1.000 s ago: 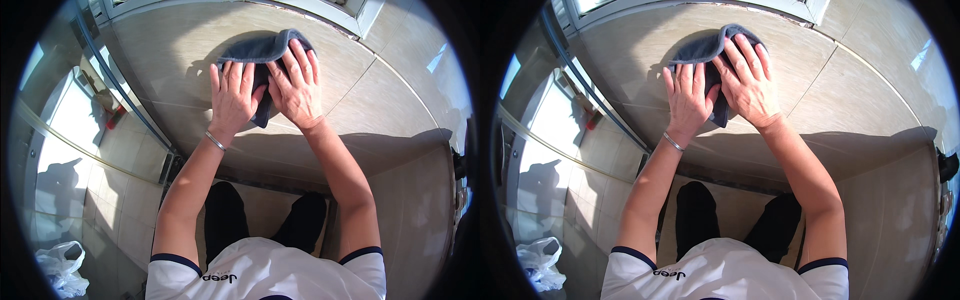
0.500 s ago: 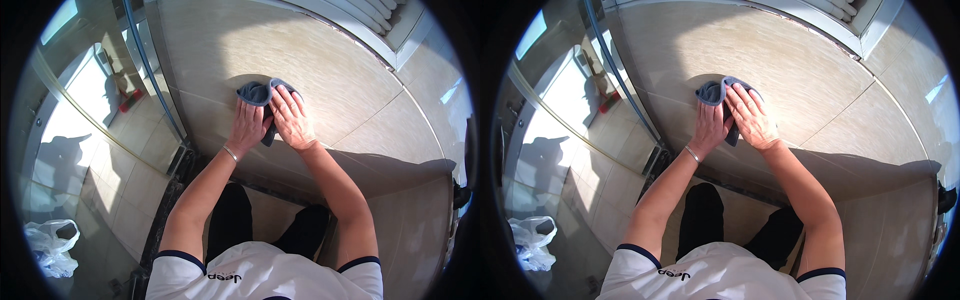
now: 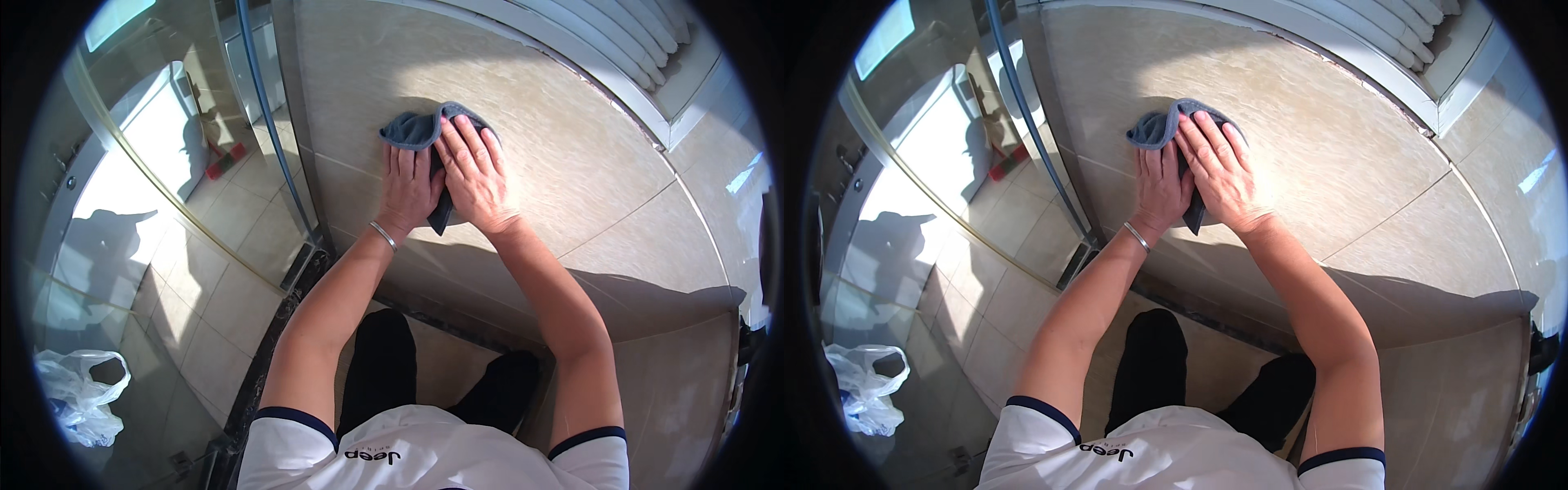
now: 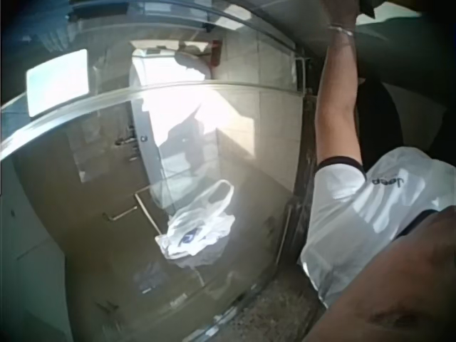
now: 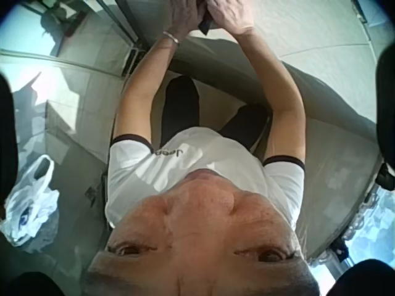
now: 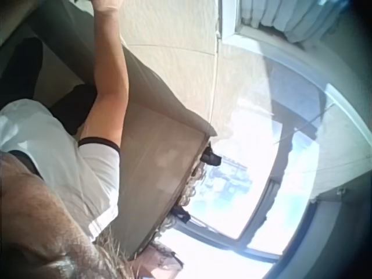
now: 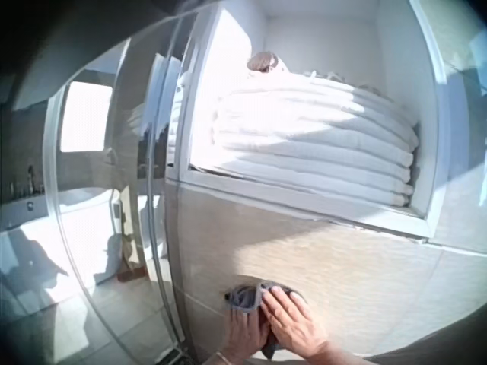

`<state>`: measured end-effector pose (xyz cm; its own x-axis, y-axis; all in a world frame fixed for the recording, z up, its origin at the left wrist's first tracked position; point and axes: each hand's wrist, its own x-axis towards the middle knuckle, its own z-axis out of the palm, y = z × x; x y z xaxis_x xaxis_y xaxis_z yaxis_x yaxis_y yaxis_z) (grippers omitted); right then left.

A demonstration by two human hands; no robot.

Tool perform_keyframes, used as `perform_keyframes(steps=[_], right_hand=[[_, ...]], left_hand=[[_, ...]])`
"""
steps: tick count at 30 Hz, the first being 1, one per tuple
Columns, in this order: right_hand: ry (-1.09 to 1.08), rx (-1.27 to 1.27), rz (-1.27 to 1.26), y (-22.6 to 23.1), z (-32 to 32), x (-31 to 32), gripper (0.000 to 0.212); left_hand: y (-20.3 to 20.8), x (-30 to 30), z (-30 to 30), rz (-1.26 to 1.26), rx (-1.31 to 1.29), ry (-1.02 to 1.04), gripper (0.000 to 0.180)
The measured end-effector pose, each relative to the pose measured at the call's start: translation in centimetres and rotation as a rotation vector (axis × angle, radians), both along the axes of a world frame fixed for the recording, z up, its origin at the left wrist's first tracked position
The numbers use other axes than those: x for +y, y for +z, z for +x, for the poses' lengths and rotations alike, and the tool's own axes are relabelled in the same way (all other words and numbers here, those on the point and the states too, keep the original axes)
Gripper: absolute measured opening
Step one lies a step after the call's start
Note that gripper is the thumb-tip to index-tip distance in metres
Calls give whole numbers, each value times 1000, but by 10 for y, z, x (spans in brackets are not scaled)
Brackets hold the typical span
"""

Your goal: The person wipes the tiled floor and walls of a bathroom using a gray cloth. They move around the shower area, cleaning the floor, walls, and glass door, then wipe the sink and faucet.

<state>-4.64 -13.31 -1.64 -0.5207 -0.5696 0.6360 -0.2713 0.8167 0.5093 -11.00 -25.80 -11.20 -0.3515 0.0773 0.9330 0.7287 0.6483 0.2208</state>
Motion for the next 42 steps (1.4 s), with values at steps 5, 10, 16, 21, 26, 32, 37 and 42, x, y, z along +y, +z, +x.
perform_keyframes(steps=[5, 10, 16, 21, 26, 32, 37, 42], right_hand=[[66, -50, 52, -18, -5, 3, 59], [109, 143, -56, 66, -29, -33, 53], [112, 194, -23, 87, -48, -62, 54], [41, 71, 246, 1, -45, -61, 53], [180, -6, 164, -7, -53, -66, 47], [309, 234, 59, 89, -99, -100, 45], [163, 193, 98, 41, -92, -110, 50], [171, -52, 220, -63, -81, -82, 54]], left_hand=[[-14, -15, 6, -88, -60, -28, 75], [67, -26, -24, 59, 108, 55, 65], [94, -47, -47, 129, 190, 137, 58], [-15, -46, -17, 144, -104, 126, 61], [-24, -63, -18, 50, -134, 111, 66], [90, -93, -60, 164, 71, 75, 60], [47, -102, -64, 117, 22, 138, 63], [-68, -75, -29, 136, -316, 124, 74]])
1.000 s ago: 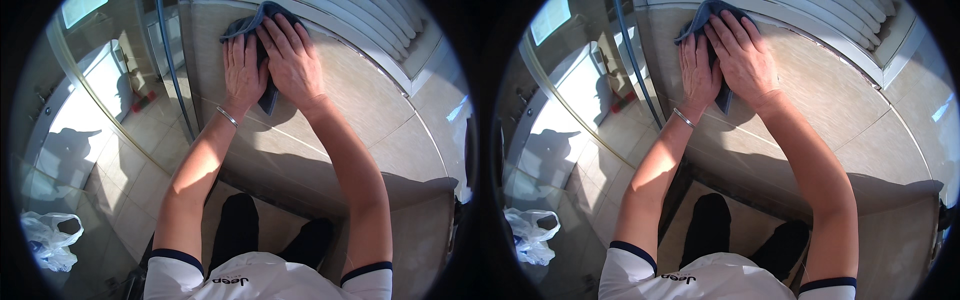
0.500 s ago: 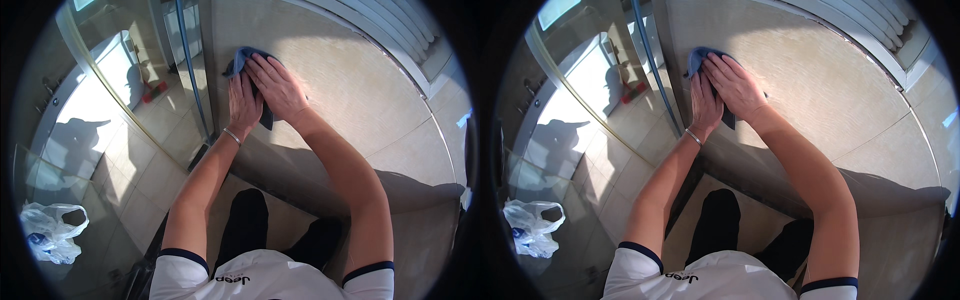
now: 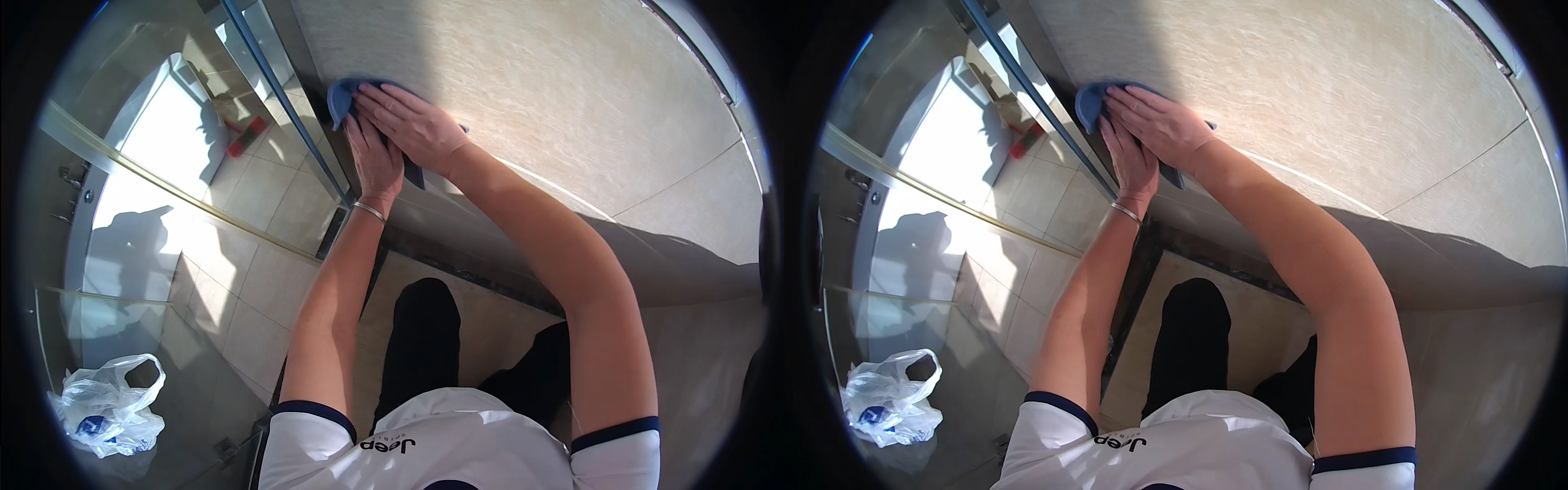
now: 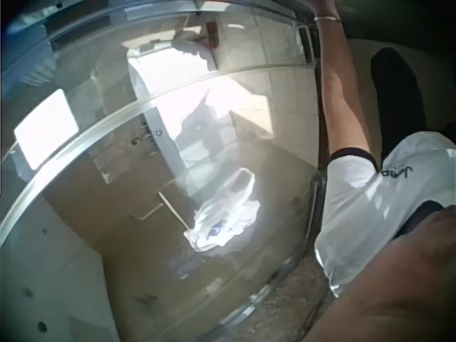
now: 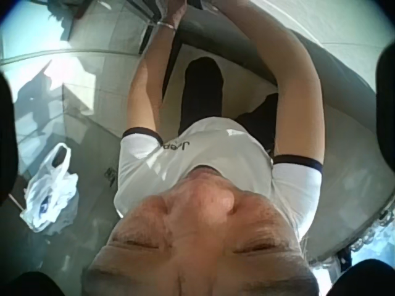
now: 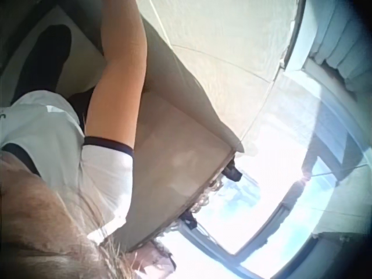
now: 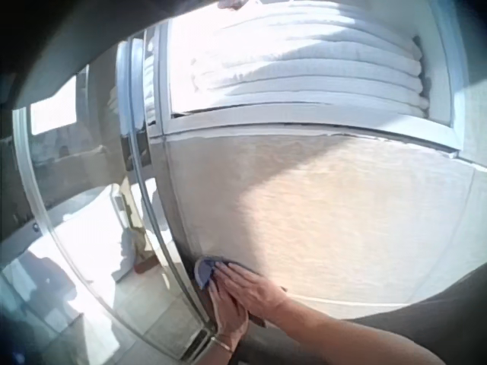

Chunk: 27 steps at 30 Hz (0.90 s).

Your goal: The person wipes the tiled floor and walls of a bathroom using a gray cloth. They move around the shower area, cleaning the floor, walls, and glass door, then wipe the sink and faucet.

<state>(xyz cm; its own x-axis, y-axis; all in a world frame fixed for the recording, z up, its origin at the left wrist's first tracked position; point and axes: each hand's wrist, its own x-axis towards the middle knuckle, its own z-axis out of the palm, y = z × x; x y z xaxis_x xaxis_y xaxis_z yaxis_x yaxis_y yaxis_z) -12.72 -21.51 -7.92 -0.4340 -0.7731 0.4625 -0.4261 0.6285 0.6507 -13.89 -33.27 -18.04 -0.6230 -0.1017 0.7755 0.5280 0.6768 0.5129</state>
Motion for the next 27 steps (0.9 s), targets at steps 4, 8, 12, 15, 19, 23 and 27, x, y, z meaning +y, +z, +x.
perform_keyframes(steps=[4, 8, 12, 15, 19, 23, 27], right_hand=[[16, -97, 28, -14, 3, 5, 53], [-1, -52, -73, 23, -7, -9, 51], [-36, 2, 68, -17, -23, -13, 55], [-27, -155, 326, -71, -23, -14, 59], [-25, -256, 320, -171, -24, -8, 59], [-35, -288, 196, -173, -10, 2, 58], [-72, -167, 10, -75, 5, 32, 59]], left_hand=[[-19, 9, 13, 26, -100, -56, 79], [13, 5, 2, 153, -100, -10, 78], [-14, 13, -4, 126, -124, 56, 78], [-101, 25, -4, 150, -167, 105, 84], [-183, 44, 10, -259, -324, 275, 89], [-180, 50, 15, -228, -346, 208, 88], [-69, 72, 21, 3, -189, 113, 84]])
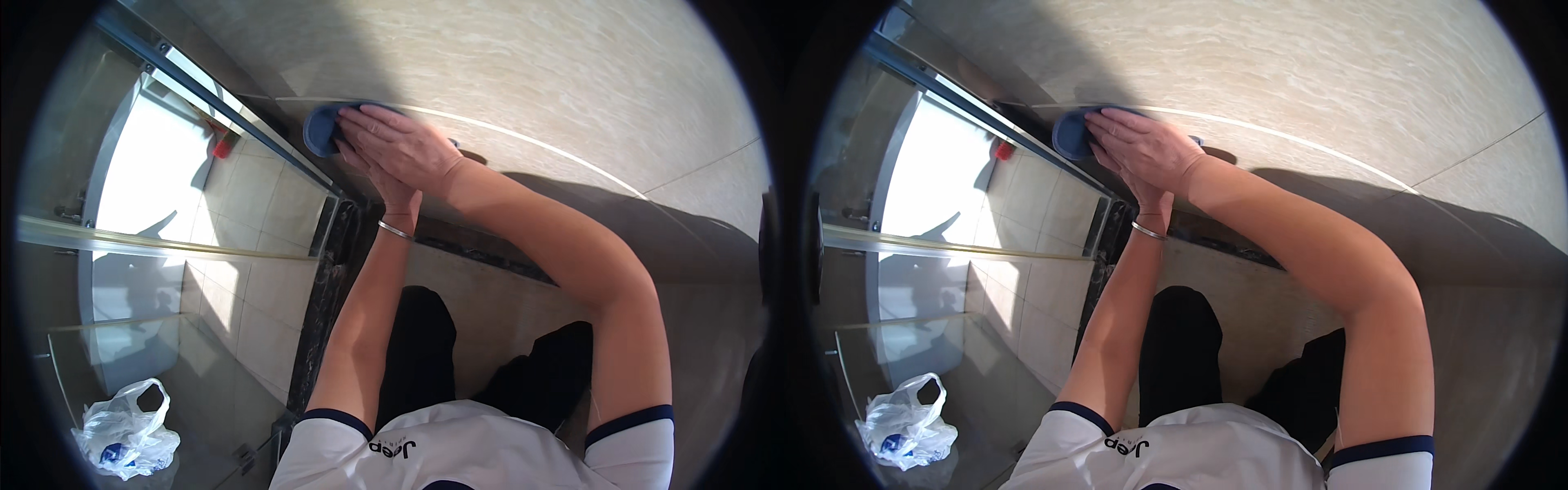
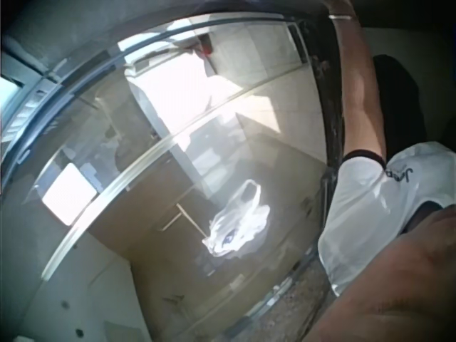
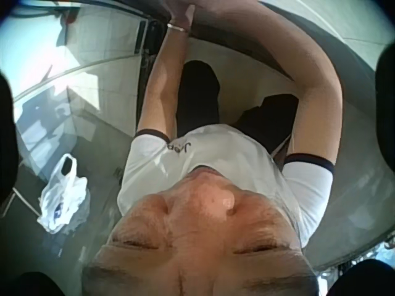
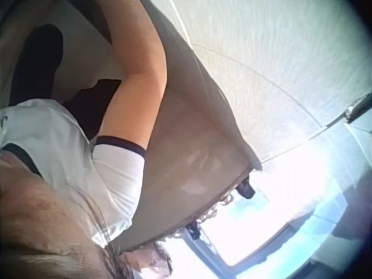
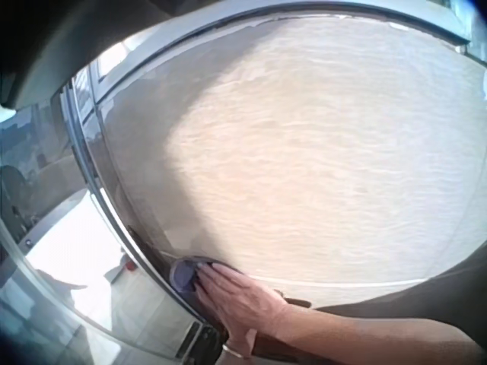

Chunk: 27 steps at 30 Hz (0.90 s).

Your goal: The person wipes the tiled floor and walls of a bathroom using a gray cloth. They move around the shower area, cleaning the floor, walls, and glass door, then wipe the sink and faucet.

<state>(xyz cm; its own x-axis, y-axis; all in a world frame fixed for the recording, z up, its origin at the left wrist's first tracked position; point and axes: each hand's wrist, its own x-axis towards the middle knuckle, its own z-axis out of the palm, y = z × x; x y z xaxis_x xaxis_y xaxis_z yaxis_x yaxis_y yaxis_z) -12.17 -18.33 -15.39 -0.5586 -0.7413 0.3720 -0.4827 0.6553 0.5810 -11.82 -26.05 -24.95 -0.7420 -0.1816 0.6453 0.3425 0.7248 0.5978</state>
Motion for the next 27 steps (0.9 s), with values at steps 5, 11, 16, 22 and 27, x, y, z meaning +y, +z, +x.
perform_keyframes(steps=[5, 11, 16, 22, 27], right_hand=[[66, 172, 0, 22, 13, 28, 55], [120, 114, 92, -71, 23, 57, 53], [102, -43, -74, -35, 42, 68, 50], [87, -20, -374, 42, 80, 128, 51], [105, -90, -387, -38, 99, 173, 45]], left_hand=[[12, 20, 2, 2, 123, -4, 83], [-74, 47, 32, -126, -112, -1, 89], [-19, 49, 47, 71, -28, -179, 84], [46, 69, 49, -48, 186, -303, 76], [-32, 87, 73, -293, 45, -352, 80]])
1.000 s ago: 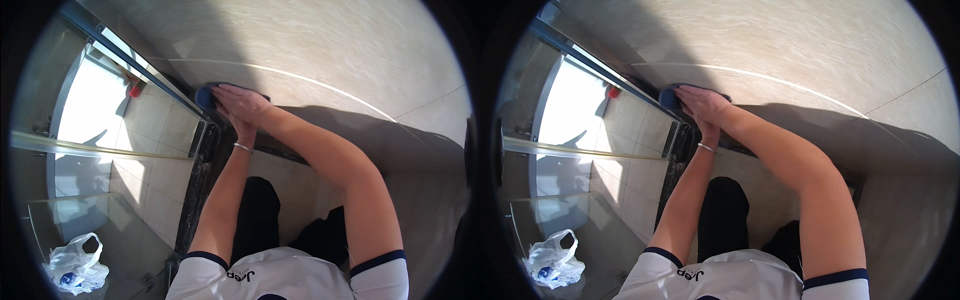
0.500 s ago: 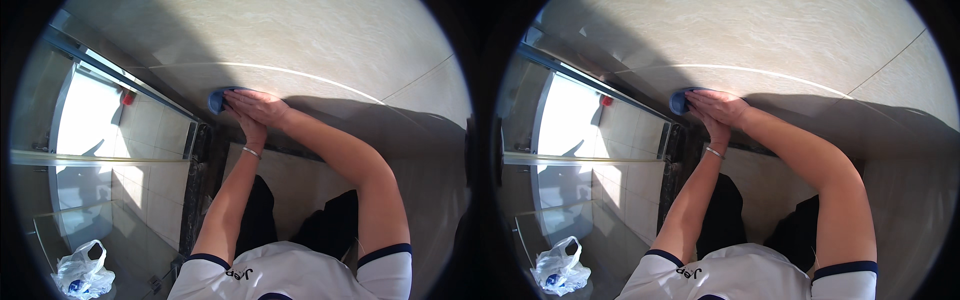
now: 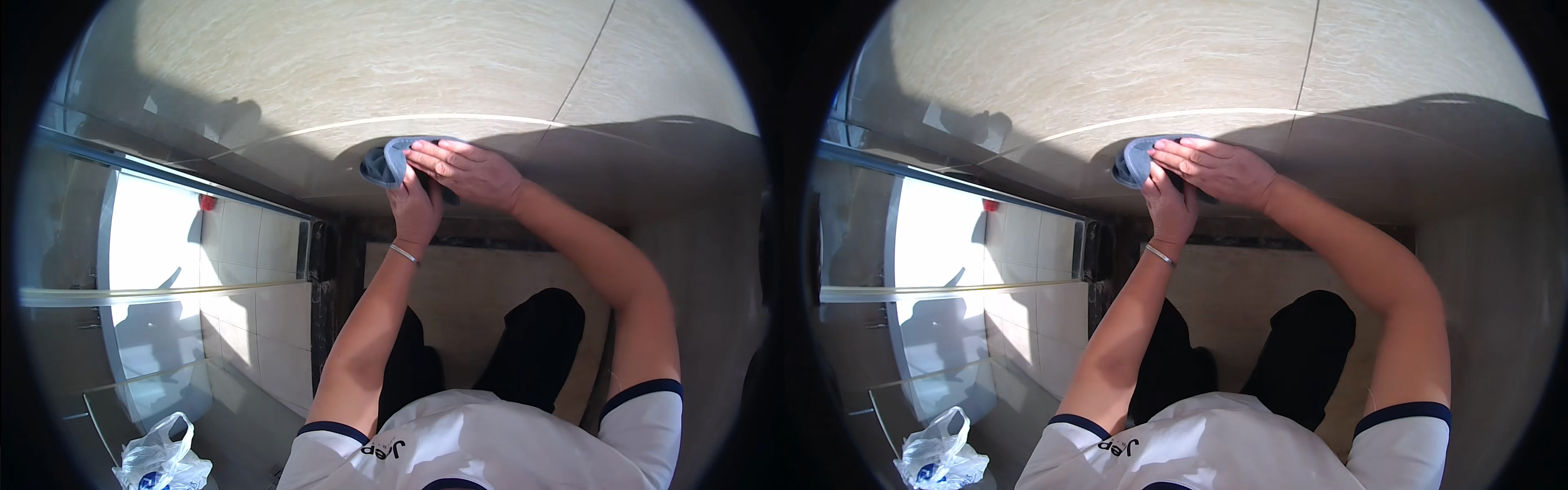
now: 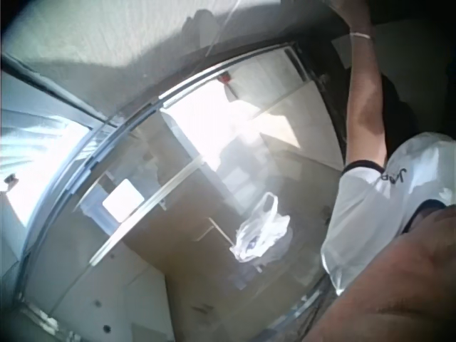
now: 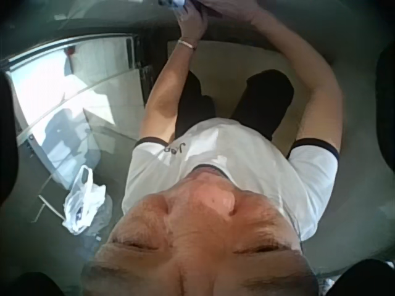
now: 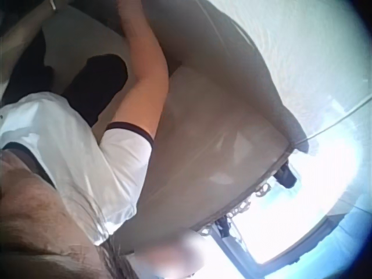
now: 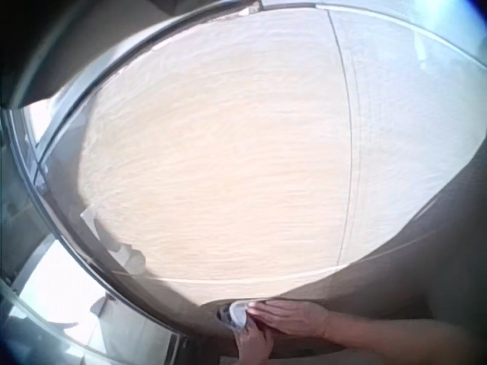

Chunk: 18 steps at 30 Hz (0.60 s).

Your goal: The person wipes the tiled floor and walls of a bathroom using a gray cloth. They move around the shower area, cleaning the floor, walls, and glass door, then wipe the sink and faucet.

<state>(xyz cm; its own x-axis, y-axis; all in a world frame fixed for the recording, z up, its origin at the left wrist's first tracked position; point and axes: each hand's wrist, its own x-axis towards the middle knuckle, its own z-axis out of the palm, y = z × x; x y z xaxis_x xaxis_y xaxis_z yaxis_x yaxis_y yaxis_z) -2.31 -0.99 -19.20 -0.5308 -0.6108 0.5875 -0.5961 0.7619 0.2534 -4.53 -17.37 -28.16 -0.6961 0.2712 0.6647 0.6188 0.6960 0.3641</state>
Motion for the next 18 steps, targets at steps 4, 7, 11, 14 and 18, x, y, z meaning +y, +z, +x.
perform_keyframes(steps=[4, 7, 11, 14, 18], right_hand=[[-56, 16, 37, -39, 22, 16, 46], [-132, 123, 18, -22, 30, 8, 44], [-201, 303, -182, 50, 44, 24, 28], [-235, 321, -267, 74, 61, 54, 26], [-245, 233, -256, 21, 80, 86, 18]], left_hand=[[-26, 2, 24, -122, -132, -49, 69], [-5, -2, 22, -105, 15, -102, 69], [71, 22, 2, -22, 250, -203, 60], [104, 45, -6, -19, 438, -333, 42], [52, 56, -5, -252, 459, -335, 37]])
